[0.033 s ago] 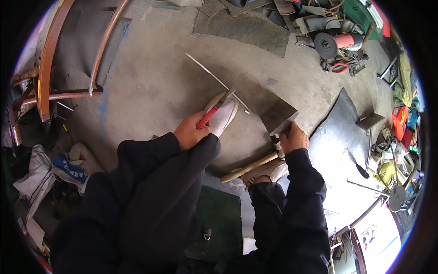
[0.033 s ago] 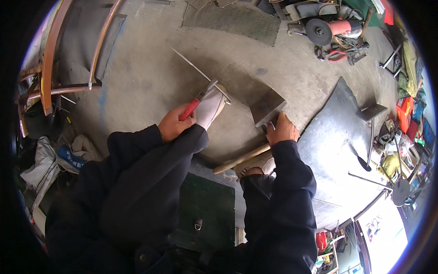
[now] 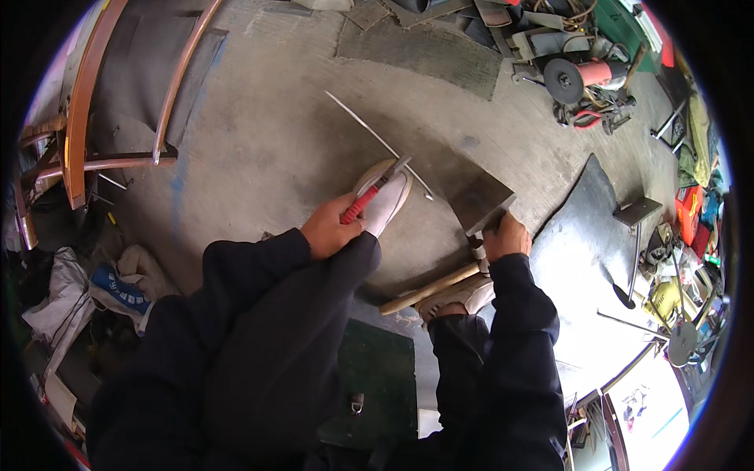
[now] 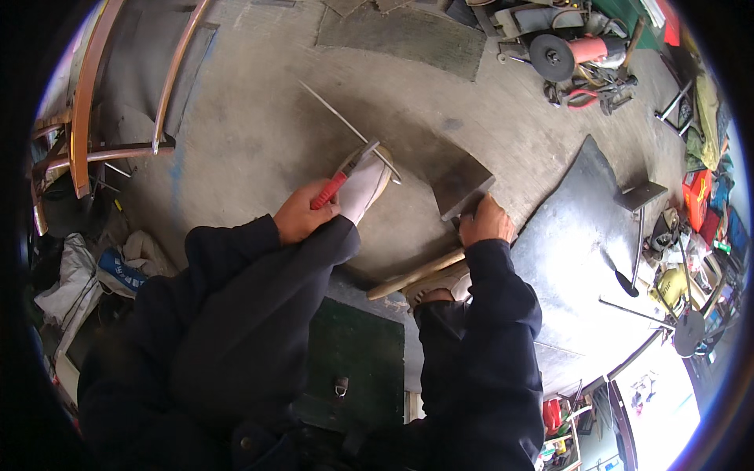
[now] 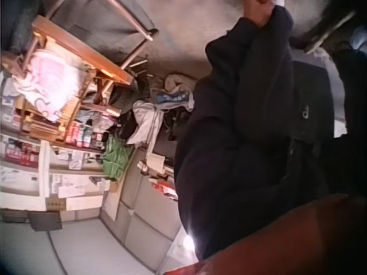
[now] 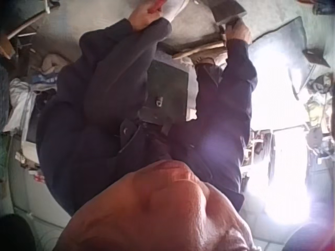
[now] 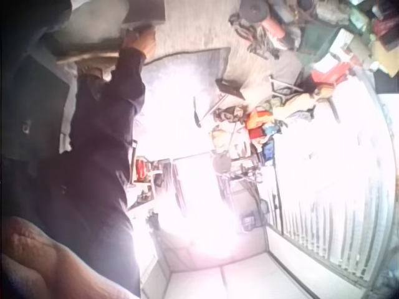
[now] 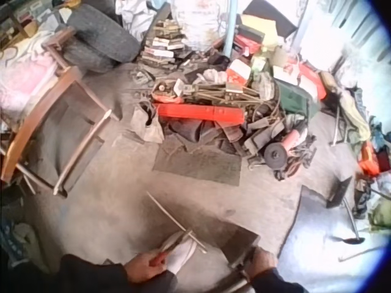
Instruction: The person hammers a metal rod on a block to bend it into a hook shape, then uses pliers to refine the bend and straighten the rod. The person works in a cluttered workshop, handling the rod and tools while seated on the floor.
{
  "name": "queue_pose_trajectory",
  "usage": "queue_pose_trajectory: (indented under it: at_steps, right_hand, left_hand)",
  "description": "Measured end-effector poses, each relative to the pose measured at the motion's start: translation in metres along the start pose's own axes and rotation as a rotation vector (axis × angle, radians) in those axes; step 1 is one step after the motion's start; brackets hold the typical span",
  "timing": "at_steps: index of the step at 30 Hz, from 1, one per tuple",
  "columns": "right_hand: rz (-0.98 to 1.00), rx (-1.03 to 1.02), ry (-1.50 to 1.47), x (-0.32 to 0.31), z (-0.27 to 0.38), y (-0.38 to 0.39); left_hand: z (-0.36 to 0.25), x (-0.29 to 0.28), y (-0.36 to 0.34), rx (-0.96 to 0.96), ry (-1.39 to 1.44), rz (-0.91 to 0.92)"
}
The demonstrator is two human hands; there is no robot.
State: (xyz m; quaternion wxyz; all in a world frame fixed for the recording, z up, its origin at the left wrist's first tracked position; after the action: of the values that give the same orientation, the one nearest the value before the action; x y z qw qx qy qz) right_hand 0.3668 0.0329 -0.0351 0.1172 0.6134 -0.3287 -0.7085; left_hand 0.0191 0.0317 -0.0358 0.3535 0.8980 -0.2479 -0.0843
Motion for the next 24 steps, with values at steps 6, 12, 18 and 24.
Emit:
queue_pose_trajectory:
  at_steps: [6, 12, 18, 24]
  right_hand:
    - [-0.201, -0.087, -0.149, 0.003, -0.01, 0.003]
    - [-0.31, -0.173, -0.566, 0.001, -0.02, 0.0]
    - [-0.365, -0.255, -0.923, 0.002, 0.015, 0.0]
    - [-0.339, -0.242, -0.963, 0.027, -0.013, 0.007]
  left_hand:
    - [0.003, 0.002, -0.006, -0.017, 0.032, 0.053]
    - [0.0, 0.006, 0.0, -0.055, 0.2, 0.046]
    - [-0.028, 0.01, 0.001, -0.103, 0.286, 0.043]
    - [-0.047, 0.024, -0.014, 0.064, 0.047, 0.002]
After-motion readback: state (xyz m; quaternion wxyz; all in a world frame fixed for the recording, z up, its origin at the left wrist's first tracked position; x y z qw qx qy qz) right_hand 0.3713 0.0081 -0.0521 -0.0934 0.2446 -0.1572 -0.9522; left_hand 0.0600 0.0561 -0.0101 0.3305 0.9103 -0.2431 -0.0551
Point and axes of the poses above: each hand's wrist, its own y-axis away from the middle knuckle, its own x-axis out of the palm, z = x × y, the point moved 5 cm from there along -y, towards the middle knuckle, and after that the axes turned 2 degrees about y, right-handed, at the moved point
